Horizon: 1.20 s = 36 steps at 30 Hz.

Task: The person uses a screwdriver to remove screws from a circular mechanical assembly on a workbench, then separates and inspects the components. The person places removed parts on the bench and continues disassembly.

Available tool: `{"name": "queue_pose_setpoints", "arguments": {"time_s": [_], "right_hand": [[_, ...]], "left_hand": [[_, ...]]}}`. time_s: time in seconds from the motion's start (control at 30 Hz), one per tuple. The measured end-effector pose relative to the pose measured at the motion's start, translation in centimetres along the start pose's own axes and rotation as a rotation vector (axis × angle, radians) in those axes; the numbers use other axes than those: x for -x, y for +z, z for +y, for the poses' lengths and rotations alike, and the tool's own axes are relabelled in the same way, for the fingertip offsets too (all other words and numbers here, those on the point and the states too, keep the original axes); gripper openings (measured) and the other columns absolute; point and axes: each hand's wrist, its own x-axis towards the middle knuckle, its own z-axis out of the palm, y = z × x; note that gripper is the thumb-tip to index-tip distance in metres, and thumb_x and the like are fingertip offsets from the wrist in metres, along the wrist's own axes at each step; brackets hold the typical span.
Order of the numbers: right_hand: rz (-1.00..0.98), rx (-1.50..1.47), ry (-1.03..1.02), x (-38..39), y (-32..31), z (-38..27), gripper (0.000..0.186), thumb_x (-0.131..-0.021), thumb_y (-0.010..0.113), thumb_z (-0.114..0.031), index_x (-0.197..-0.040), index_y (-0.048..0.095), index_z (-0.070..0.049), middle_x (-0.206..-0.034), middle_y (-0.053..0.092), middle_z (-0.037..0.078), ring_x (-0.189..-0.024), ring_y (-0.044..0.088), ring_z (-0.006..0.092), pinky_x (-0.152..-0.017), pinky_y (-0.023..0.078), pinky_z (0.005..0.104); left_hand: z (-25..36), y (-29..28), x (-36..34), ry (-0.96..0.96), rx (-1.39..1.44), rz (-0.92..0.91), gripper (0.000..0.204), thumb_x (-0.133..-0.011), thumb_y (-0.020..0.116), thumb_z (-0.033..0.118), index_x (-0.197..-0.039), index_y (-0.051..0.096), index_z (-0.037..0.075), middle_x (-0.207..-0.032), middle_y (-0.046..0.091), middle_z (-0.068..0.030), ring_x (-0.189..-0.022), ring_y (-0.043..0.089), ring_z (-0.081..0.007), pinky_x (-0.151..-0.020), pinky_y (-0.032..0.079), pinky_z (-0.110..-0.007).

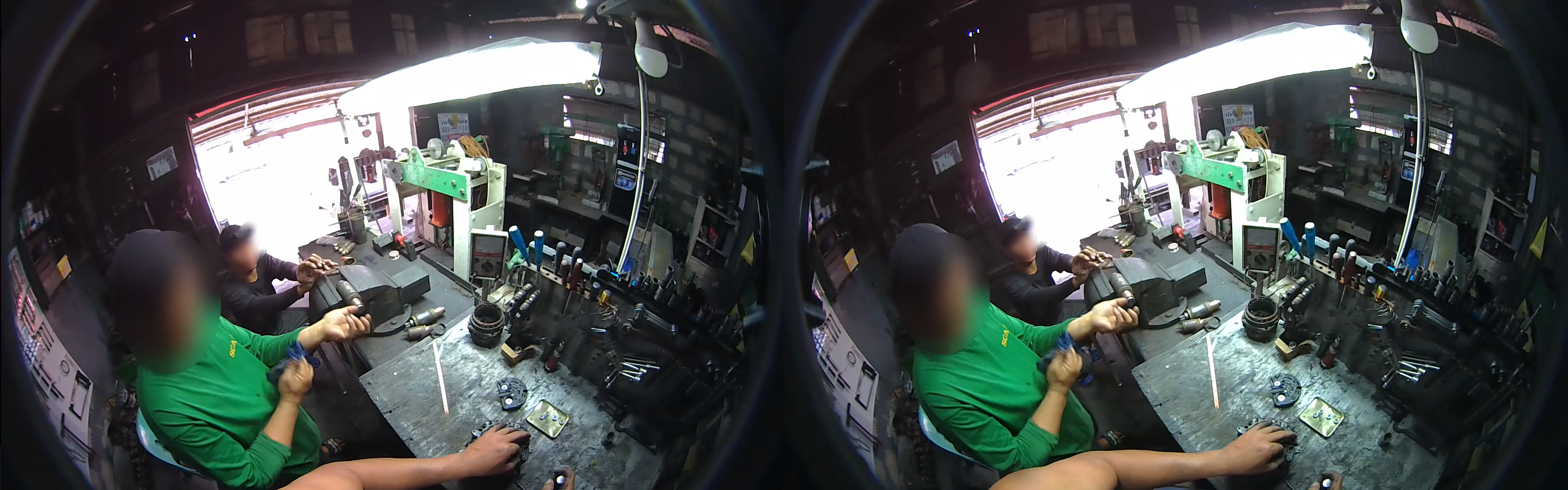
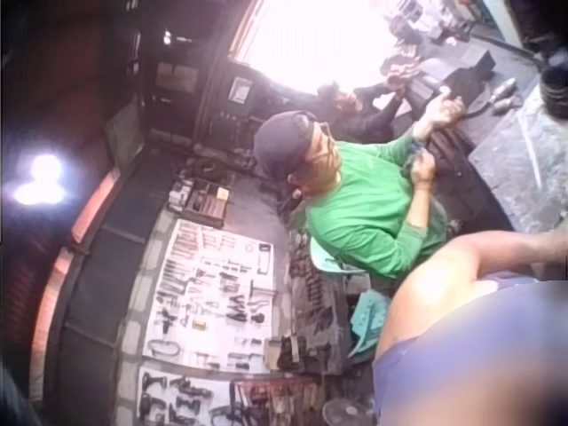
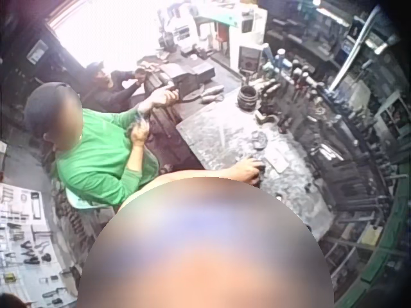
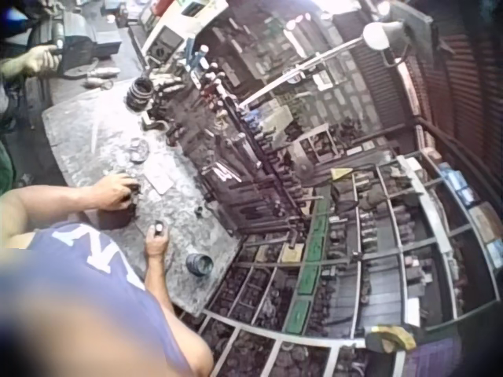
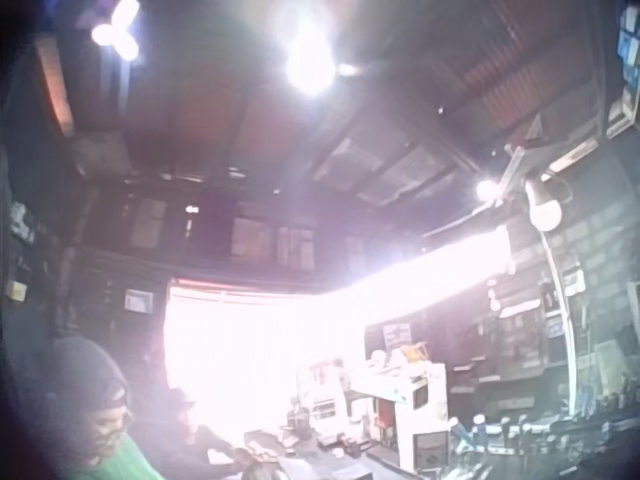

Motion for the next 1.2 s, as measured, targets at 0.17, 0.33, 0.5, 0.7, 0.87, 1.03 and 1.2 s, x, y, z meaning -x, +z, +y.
{"name": "queue_pose_setpoints", "arguments": {"time_s": [0.17,0.33,0.5,0.7,0.87,1.03,1.2], "right_hand": [[-0.003,0.017,-0.028,-0.2,-0.1,0.5,0.037,-0.101,0.067,-0.005,-0.138,0.065,0.000,-0.120,0.070,0.016,-0.112,0.068,0.0309,-0.103,0.057,0.0428],[0.000,-0.004,0.019,-0.2,0.1,1.1,0.037,-0.103,0.068,-0.006,-0.139,0.065,0.003,-0.121,0.072,0.018,-0.114,0.070,0.0311,-0.104,0.058,0.0432],[-0.015,0.025,0.037,-0.1,0.1,1.3,0.043,-0.104,0.070,-0.008,-0.144,0.064,0.005,-0.125,0.074,0.019,-0.115,0.072,0.0316,-0.104,0.059,0.0436],[-0.018,0.076,0.087,0.5,0.2,0.4,0.048,-0.103,0.071,-0.008,-0.147,0.062,0.008,-0.128,0.074,0.020,-0.118,0.072,0.0325,-0.107,0.058,0.0435],[-0.023,0.037,0.121,0.7,0.0,-0.7,0.050,-0.102,0.071,-0.008,-0.148,0.062,0.008,-0.133,0.074,0.021,-0.123,0.071,0.0326,-0.110,0.057,0.0433],[-0.043,0.038,0.083,0.8,0.0,-1.3,0.047,-0.102,0.071,-0.009,-0.146,0.064,0.006,-0.132,0.074,0.021,-0.123,0.071,0.0323,-0.110,0.057,0.0434],[-0.031,0.039,0.081,1.0,0.4,-1.6,0.043,-0.103,0.071,-0.008,-0.144,0.067,0.005,-0.132,0.075,0.020,-0.123,0.072,0.0327,-0.111,0.057,0.0441]], "left_hand": [[0.1,-0.1,-0.1,0.034,-0.035,0.025,0.028,-0.094,0.079,0.027,-0.100,0.080,0.000,-0.154,0.066,-0.0164,-0.139,0.065,-0.0351,-0.122,0.049,-0.052],[-0.3,-0.6,-0.5,0.040,0.043,-0.012,0.029,-0.094,0.079,0.028,-0.101,0.079,0.000,-0.155,0.066,-0.0163,-0.140,0.064,-0.0352,-0.123,0.048,-0.052],[-0.3,-0.9,-0.3,0.072,-0.032,-0.009,0.031,-0.096,0.079,0.029,-0.102,0.079,0.000,-0.157,0.065,-0.0163,-0.140,0.063,-0.0360,-0.120,0.050,-0.050],[-0.4,-0.9,-0.6,0.038,0.068,-0.019,0.028,-0.092,0.079,0.026,-0.101,0.080,-0.001,-0.160,0.063,-0.0174,-0.141,0.062,-0.0372,-0.119,0.051,-0.050],[-0.1,-1.0,-0.6,0.023,0.047,-0.024,0.030,-0.091,0.080,0.026,-0.102,0.080,-0.002,-0.160,0.063,-0.0179,-0.139,0.062,-0.0385,-0.117,0.053,-0.050],[0.1,-1.4,-0.5,0.011,0.104,-0.019,0.032,-0.090,0.080,0.026,-0.102,0.079,-0.004,-0.161,0.061,-0.0204,-0.142,0.060,-0.0401,-0.119,0.052,-0.051],[0.0,-0.5,-0.1,0.026,0.107,0.086,0.027,-0.085,0.080,0.022,-0.095,0.076,-0.004,-0.158,0.062,-0.0228,-0.140,0.060,-0.0411,-0.116,0.051,-0.051]]}}
